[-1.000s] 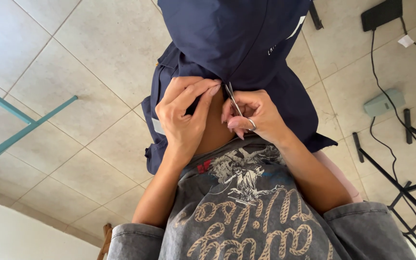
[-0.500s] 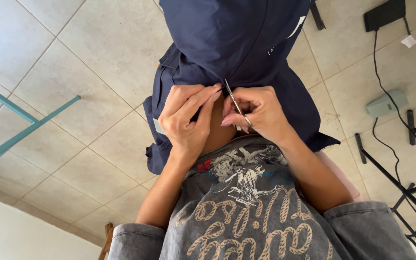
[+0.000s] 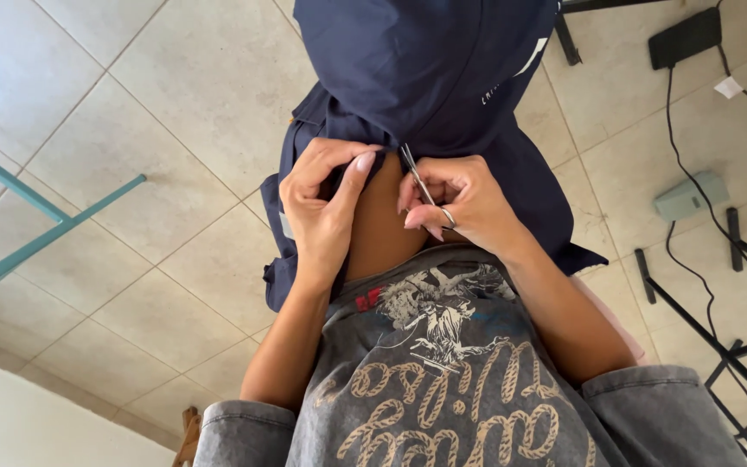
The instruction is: Trimming loose threads from a navy blue uniform jacket using scissors
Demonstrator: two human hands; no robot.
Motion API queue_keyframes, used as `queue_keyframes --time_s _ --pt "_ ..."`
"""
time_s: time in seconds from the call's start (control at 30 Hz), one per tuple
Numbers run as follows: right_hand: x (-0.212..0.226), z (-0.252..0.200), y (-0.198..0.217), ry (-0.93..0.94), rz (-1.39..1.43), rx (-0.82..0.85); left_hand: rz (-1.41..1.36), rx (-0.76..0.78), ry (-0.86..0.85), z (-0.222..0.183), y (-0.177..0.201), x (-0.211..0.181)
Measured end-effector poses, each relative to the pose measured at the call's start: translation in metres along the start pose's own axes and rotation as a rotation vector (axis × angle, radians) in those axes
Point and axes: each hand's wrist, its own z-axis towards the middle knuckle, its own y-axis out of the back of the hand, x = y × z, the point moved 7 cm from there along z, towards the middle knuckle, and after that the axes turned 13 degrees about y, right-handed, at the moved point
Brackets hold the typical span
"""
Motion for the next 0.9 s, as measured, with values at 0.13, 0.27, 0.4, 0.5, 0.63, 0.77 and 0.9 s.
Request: queue_keyframes --time_s 0.13,0.27,0.4,0.5,0.63,0.77,0.9 --pt "0.010 0.004 -0.003 -0.012 -0.008 0.005 -0.004 0.012 0.012 -0.001 -0.002 -0.001" --pt "0.013 0.006 -0.006 0.001 -0.051 0.017 0.014 -0.007 0.004 -0.004 -0.003 -0.005" --pt "0.011 0.005 -0.002 0.001 -0.084 0.001 0.021 -0.022 0.001 -0.006 -0.003 -0.002" --pt "0.016 0.004 -0.007 -0.005 -0.096 -0.003 0.015 -0.020 0.000 -0.004 -0.001 -0.001" --pt "0.046 -0.011 -0.020 0.006 -0.393 0.065 0.037 -0.017 -0.012 0.001 0.001 -0.002" --pt "0.051 -0.027 -0.012 0.298 -0.917 -0.131 0.285 -0.035 -0.193 -0.006 -0.008 -0.021" --pt "0.030 -0.029 -0.015 0.502 -1.116 -0.196 0.549 0.054 -0.345 -0.018 -0.023 -0.032"
